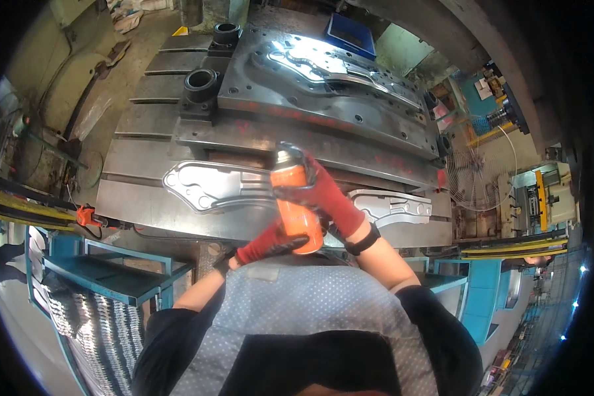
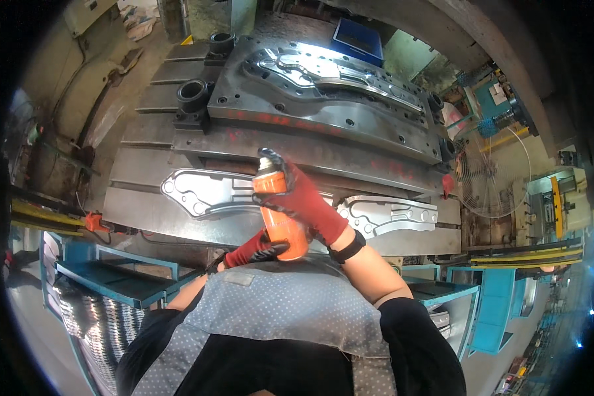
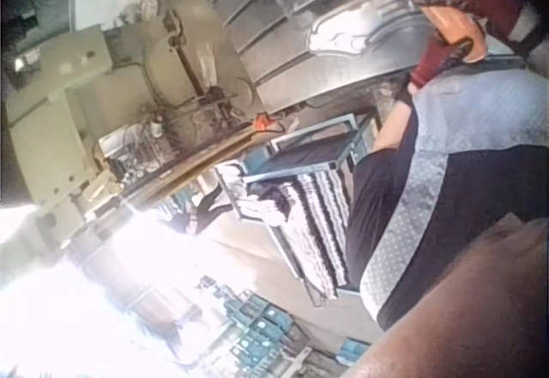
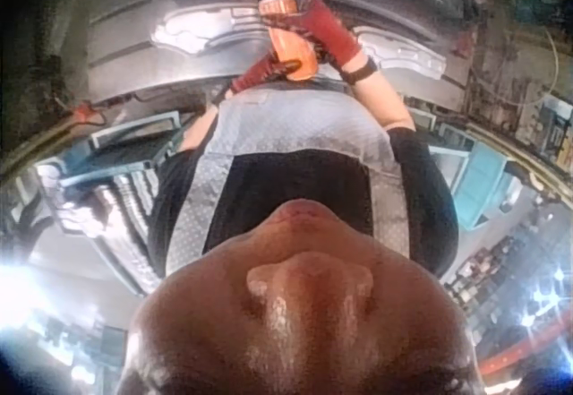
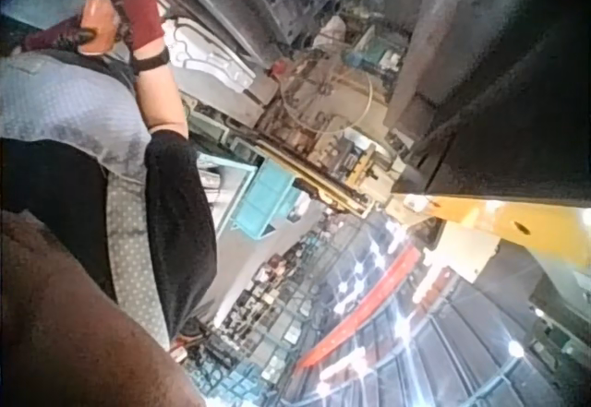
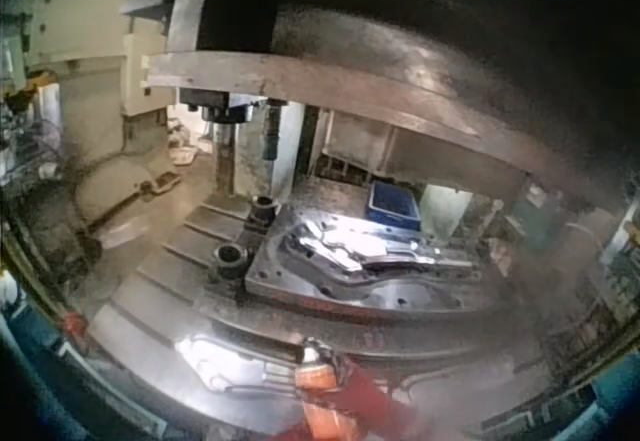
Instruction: Operator places metal blanks into a stamping machine, cycles the press, and removes the formed parts.
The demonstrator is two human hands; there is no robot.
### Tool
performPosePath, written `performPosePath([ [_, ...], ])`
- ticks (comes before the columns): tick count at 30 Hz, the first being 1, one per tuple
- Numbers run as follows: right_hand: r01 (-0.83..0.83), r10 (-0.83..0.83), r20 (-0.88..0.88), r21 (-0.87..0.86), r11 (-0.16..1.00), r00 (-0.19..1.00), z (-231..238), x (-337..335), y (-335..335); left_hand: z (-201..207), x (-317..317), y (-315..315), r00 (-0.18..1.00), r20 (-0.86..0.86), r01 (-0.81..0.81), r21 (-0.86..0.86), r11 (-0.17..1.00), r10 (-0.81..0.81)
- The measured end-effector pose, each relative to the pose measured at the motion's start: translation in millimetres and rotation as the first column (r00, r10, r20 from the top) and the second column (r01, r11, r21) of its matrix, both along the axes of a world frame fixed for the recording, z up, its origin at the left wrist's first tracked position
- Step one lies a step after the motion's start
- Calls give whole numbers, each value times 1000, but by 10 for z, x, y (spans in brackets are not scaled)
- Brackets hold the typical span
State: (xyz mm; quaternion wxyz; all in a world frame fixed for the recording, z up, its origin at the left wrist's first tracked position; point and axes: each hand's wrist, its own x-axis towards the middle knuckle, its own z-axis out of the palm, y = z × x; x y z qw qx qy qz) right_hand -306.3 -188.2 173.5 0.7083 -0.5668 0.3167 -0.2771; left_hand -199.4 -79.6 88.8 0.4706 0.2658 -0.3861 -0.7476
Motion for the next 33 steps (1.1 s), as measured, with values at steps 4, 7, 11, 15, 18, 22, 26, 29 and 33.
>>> performPosePath([
  [4, -18, 20, -91, 28, 999, 996, -55, -12, 41, -295, 19, 35, 995, -90, 53, 48, 997, -48],
  [7, -25, -120, -203, -595, 803, 972, 24, -44, -139, -352, 119, -24, 1000, 19, 6, 29, 1000, -7],
  [11, -158, -479, -436, -842, 515, 762, 513, -144, -969, -552, 343, 37, 915, 354, -169, -103, 980, 194],
  [15, -320, -370, -571, -769, 554, 733, 859, -20, -1765, -936, 394, 161, 720, 607, -238, -237, 942, 335],
  [18, -417, -274, -618, -734, 535, 737, 913, 119, -2087, -845, 378, 145, 681, 656, -229, -233, 945, 327],
  [22, -632, -222, -773, -619, 467, 594, 1052, 481, -2046, -1031, 435, 153, 727, 589, -285, -208, 936, 353],
  [26, -673, -202, -790, -602, 430, 578, 1018, 546, -2102, -1039, 493, 166, 807, 489, -324, -103, 940, 331],
  [29, -691, -187, -805, -582, 429, 562, 984, 533, -2199, -1011, 500, 151, 788, 513, -323, -127, 938, 341],
  [33, -696, -208, -823, -560, 450, 528, 999, 576, -2114, -1046, 535, 154, 779, 510, -314, -188, 931, 365],
])
